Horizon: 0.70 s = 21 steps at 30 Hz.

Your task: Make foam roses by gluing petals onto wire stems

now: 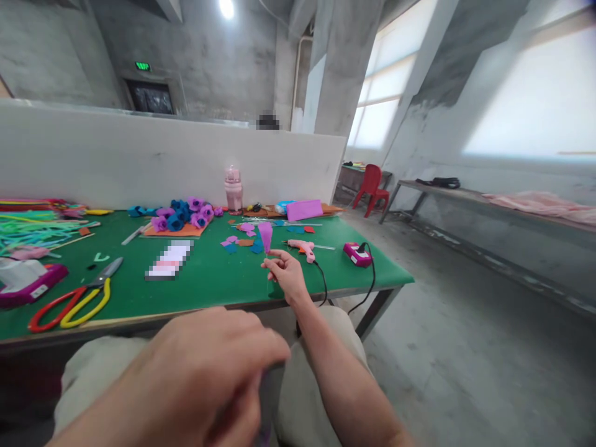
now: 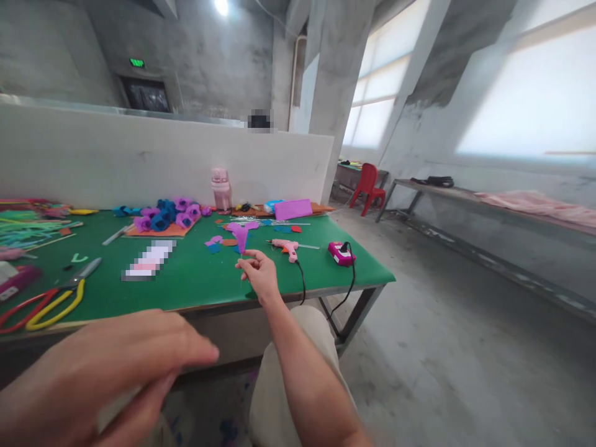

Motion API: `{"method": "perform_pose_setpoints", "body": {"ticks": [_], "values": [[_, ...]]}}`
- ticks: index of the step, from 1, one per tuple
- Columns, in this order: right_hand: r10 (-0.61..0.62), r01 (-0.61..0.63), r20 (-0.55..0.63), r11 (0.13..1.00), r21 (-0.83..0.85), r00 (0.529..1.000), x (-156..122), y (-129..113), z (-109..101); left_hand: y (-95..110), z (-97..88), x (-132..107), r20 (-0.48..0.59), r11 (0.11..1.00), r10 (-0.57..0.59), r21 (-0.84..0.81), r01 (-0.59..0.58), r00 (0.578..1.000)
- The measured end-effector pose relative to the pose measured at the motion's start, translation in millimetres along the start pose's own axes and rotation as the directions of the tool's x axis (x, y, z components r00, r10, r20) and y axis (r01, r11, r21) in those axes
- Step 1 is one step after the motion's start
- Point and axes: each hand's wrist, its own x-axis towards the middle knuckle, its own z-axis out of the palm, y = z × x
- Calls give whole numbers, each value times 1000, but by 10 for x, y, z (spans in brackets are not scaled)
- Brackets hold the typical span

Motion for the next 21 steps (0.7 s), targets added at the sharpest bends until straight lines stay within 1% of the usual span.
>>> {"method": "perform_pose_setpoints", "body": {"ticks": [1,2,3,4,6,8,9,10,12,15,18,20,21], "values": [[6,-6,5,1000,9,1000,-5,-3,8,88,-73,313,25,999,-34,38,33,999],[14,-14,11,1000,20,1000,-11,-5,16,112,-110,581,44,995,-78,66,75,996],[24,-25,20,999,30,1000,-18,-4,24,67,-109,798,26,988,-130,82,128,991],[35,-36,31,999,38,999,-26,-1,32,-39,-74,961,-25,979,-187,80,189,982],[56,-58,53,997,44,997,-40,13,48,-360,77,1144,-54,957,-290,-9,290,956],[69,-71,81,997,33,994,-51,36,64,-668,280,1195,-25,908,-374,-213,361,927],[71,-74,95,997,23,993,-54,50,73,-775,382,1195,5,866,-395,-332,374,919],[73,-74,106,997,11,992,-58,65,82,-845,476,1187,24,822,-400,-432,370,916],[69,-68,111,998,-19,991,-65,99,103,-892,626,1167,60,757,-398,-543,365,915],[51,-42,100,995,-86,994,-77,159,137,-885,753,1150,67,715,-431,-583,386,900],[25,-11,91,987,-159,996,-87,229,166,-934,800,1155,79,695,-467,-583,421,881],[15,0,71,979,-205,997,-87,269,172,-995,801,1161,91,712,-467,-551,435,880],[14,-1,59,975,-224,998,-85,285,171,-1026,793,1161,84,748,-459,-501,436,884]]}}
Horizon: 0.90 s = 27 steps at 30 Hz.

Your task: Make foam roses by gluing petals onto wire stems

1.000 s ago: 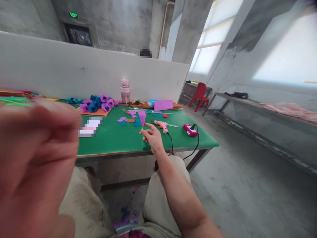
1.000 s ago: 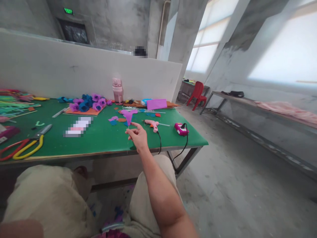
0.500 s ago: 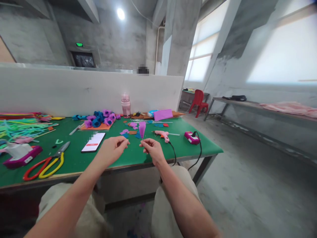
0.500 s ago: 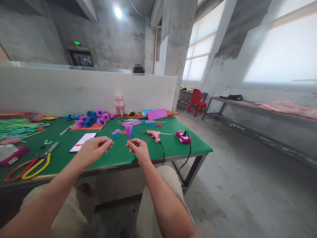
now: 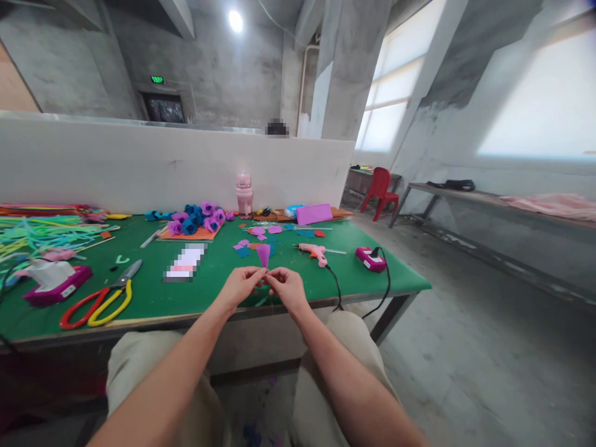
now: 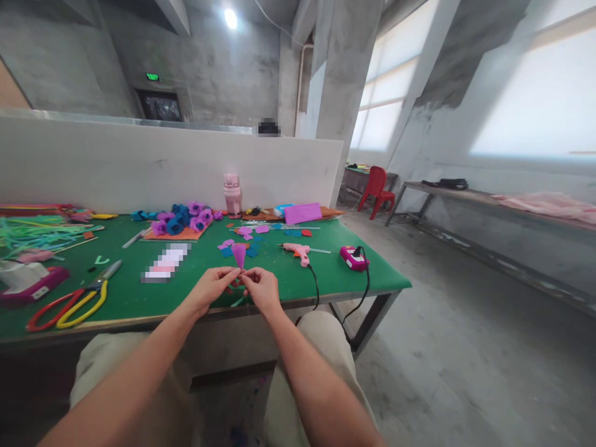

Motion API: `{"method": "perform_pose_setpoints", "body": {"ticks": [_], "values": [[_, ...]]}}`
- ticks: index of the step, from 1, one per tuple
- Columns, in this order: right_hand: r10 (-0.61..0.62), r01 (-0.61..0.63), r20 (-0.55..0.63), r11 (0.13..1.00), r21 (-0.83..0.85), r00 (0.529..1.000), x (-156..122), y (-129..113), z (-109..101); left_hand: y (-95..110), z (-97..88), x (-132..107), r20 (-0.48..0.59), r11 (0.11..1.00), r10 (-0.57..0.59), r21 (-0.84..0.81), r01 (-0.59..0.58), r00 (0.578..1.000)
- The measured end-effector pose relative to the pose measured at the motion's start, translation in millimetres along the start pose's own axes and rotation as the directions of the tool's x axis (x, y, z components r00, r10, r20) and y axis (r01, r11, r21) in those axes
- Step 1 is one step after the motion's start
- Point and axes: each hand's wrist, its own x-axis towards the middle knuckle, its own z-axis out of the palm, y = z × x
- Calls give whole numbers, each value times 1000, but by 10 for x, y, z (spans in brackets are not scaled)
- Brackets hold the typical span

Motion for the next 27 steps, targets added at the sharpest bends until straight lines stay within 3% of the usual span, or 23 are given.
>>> {"method": "perform_pose_setpoints", "body": {"ticks": [2,5,8,11,17,22,27], "values": [[13,-13,-16,1000,-26,1000,9,25,-6,-28,-50,6,-10,973,69,222,-65,998],[33,-33,-12,999,-33,999,22,51,-20,-49,-105,-45,18,775,193,610,-163,981],[45,-45,5,999,-30,999,22,68,-12,-52,-106,-110,47,642,181,751,-155,982],[46,-45,21,999,-20,999,11,68,19,-48,-77,-112,56,664,148,734,-141,987],[55,-55,19,998,7,998,-5,29,46,-99,-70,0,51,922,71,378,-85,996],[60,-61,20,998,25,998,-18,5,36,-160,-72,-1,41,931,121,342,-128,992],[64,-64,-4,996,61,998,-7,-29,10,-145,-83,-14,2,888,170,433,-154,985]]}}
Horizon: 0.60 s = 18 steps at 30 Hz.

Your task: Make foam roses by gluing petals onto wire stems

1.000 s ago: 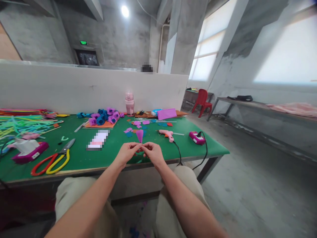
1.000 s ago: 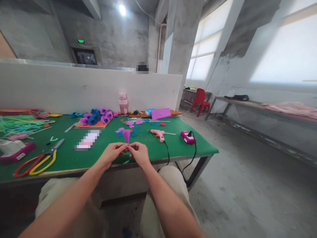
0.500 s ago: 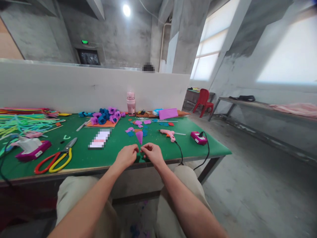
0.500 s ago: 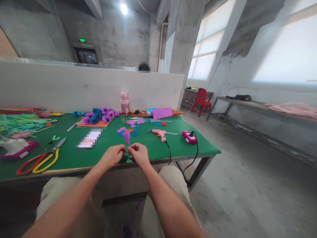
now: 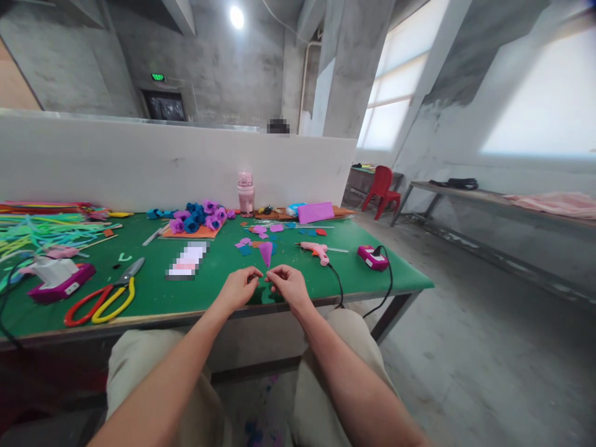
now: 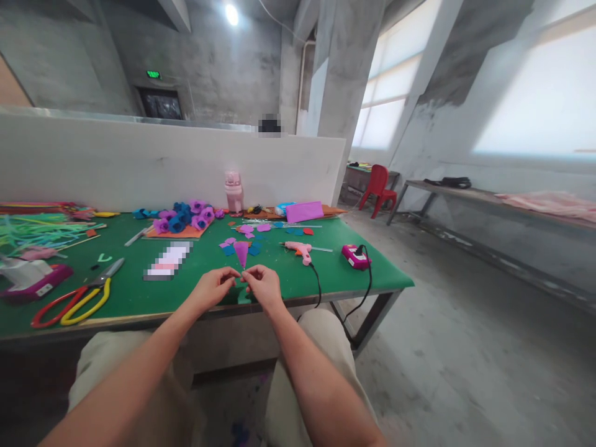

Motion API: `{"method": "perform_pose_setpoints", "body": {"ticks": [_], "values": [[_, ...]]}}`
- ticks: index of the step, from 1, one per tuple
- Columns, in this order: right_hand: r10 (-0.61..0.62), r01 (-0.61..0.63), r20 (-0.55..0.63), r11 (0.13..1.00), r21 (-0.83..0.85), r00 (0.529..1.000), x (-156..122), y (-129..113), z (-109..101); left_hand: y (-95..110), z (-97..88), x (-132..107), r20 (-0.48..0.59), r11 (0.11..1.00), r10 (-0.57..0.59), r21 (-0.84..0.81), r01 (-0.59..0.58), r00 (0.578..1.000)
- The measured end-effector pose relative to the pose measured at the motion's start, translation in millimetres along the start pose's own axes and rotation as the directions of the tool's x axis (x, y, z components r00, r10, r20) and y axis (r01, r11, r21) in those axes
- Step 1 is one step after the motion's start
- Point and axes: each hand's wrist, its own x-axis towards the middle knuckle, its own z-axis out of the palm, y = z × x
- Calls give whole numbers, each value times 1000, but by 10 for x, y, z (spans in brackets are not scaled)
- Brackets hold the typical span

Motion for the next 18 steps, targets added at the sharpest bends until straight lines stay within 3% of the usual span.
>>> {"method": "perform_pose_setpoints", "body": {"ticks": [4,7,12,13,15,17,18], "values": [[10,-9,-30,1000,6,999,27,-39,-51,61,-85,-43,0,987,22,157,-22,1000],[4,-4,-32,1000,5,999,40,-62,-87,232,-233,-156,43,963,-17,269,5,999],[4,-3,-59,1000,13,998,41,-79,-117,709,-623,-338,204,983,98,135,-127,974],[8,-7,-66,1000,21,998,39,-83,-120,771,-686,-338,175,990,98,85,-114,980],[19,-16,-68,999,42,997,31,-95,-123,800,-750,-293,-12,997,83,5,-83,996],[22,-18,-58,998,64,998,17,-115,-116,703,-709,-206,-257,997,35,-53,-50,966],[25,-21,-44,997,79,999,8,-125,-108,622,-651,-157,-317,996,-6,-89,-23,948]]}}
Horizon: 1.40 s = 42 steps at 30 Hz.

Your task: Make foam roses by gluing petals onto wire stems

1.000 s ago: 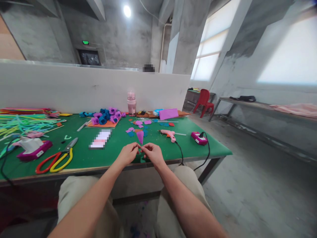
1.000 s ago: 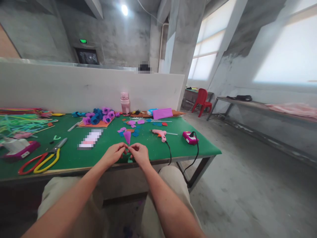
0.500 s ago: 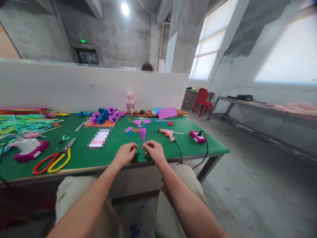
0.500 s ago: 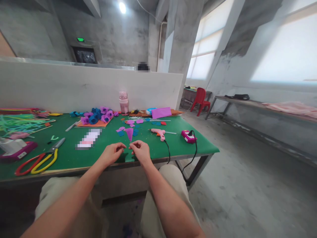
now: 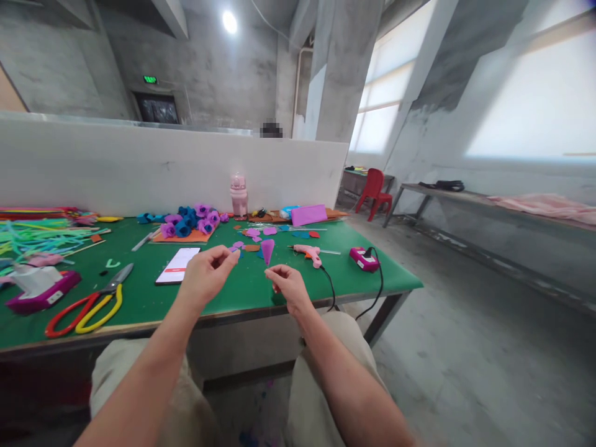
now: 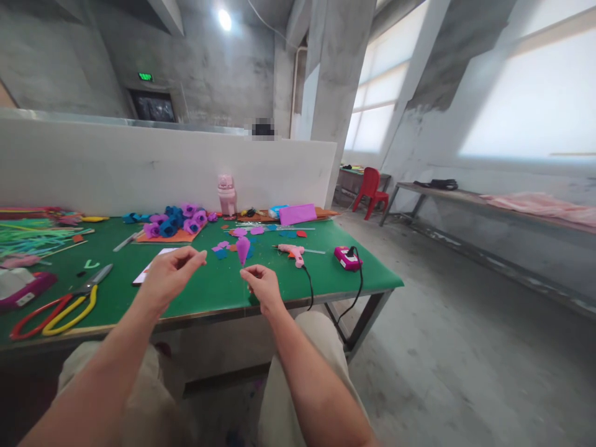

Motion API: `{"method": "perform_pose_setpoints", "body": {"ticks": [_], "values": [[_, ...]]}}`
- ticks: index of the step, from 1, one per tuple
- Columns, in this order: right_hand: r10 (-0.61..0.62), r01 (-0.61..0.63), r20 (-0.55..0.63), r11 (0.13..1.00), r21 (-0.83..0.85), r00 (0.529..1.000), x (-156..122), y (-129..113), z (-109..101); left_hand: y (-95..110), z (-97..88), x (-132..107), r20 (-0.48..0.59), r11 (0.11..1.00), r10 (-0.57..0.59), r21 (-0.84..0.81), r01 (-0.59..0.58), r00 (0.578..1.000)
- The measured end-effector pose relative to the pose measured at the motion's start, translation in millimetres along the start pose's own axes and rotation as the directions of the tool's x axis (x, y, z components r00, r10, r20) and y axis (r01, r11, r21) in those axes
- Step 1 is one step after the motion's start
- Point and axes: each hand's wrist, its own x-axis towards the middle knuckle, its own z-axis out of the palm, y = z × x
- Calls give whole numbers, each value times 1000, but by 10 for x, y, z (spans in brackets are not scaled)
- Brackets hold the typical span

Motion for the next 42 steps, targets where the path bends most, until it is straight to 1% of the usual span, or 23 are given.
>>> {"method": "perform_pose_setpoints", "body": {"ticks": [1,2,3,4,5,7,10,13,14,16,18,20,23,25,26,28,29,30,32,34,36,39,42], "values": [[5,-6,19,1000,19,1000,-12,-8,13,-97,78,20,10,998,-45,-33,46,999],[11,-13,43,999,37,999,-24,-14,30,-194,166,30,73,993,-83,-83,89,994],[16,-20,69,998,52,997,-37,-15,52,-281,256,30,182,979,-105,-151,134,978],[18,-24,92,998,60,996,-48,-10,77,-353,343,19,289,959,-117,-218,184,950],[16,-23,109,998,61,994,-59,-1,104,-407,421,-1,363,930,-130,-278,241,923],[-1,-5,126,999,41,992,-75,32,164,-465,544,-52,452,863,-177,-355,359,874],[-39,42,155,999,-18,987,-95,84,242,-489,638,-110,471,761,-233,-456,461,851],[-64,81,204,994,-75,977,-117,82,268,-530,648,-103,456,688,-229,-548,475,860],[-80,101,194,989,-103,978,-124,63,259,-551,636,-89,427,674,-240,-573,466,872],[-154,177,123,961,-211,980,-130,6,216,-593,593,-56,343,650,-286,-616,444,895],[-250,242,23,905,-350,968,-121,-54,152,-613,531,-30,311,612,-329,-649,452,892],[-301,264,-28,875,-405,953,-100,-95,93,-600,469,-23,382,552,-317,-670,496,868],[-350,321,-12,870,-374,936,-64,-108,48,-539,412,-41,505,463,-254,-686,562,825],[-357,333,0,872,-358,934,-52,-105,46,-508,403,-53,534,409,-236,-703,581,812],[-350,327,-7,882,-340,937,-52,-107,51,-503,405,-55,533,389,-226,-718,577,815],[-330,312,-34,917,-248,943,-60,-125,65,-522,415,-47,514,364,-202,-751,551,834],[-310,299,-51,940,-164,949,-67,-140,73,-543,420,-39,499,360,-195,-764,535,844],[-268,265,-63,963,-57,961,-75,-159,81,-568,426,-30,485,358,-195,-774,522,852],[-114,119,-34,972,202,993,-90,-201,96,-619,435,-12,468,358,-207,-781,512,859],[32,-47,41,894,446,999,-104,-243,110,-656,444,-4,465,355,-215,-782,512,859],[109,-139,86,779,612,990,-120,-281,124,-672,454,-6,467,351,-219,-782,515,857],[128,-177,123,647,742,984,-154,-331,142,-665,466,-19,458,343,-230,-788,512,859],[76,-177,164,584,793,984,-182,-353,151,-649,465,-27,434,345,-242,-797,495,868]]}}
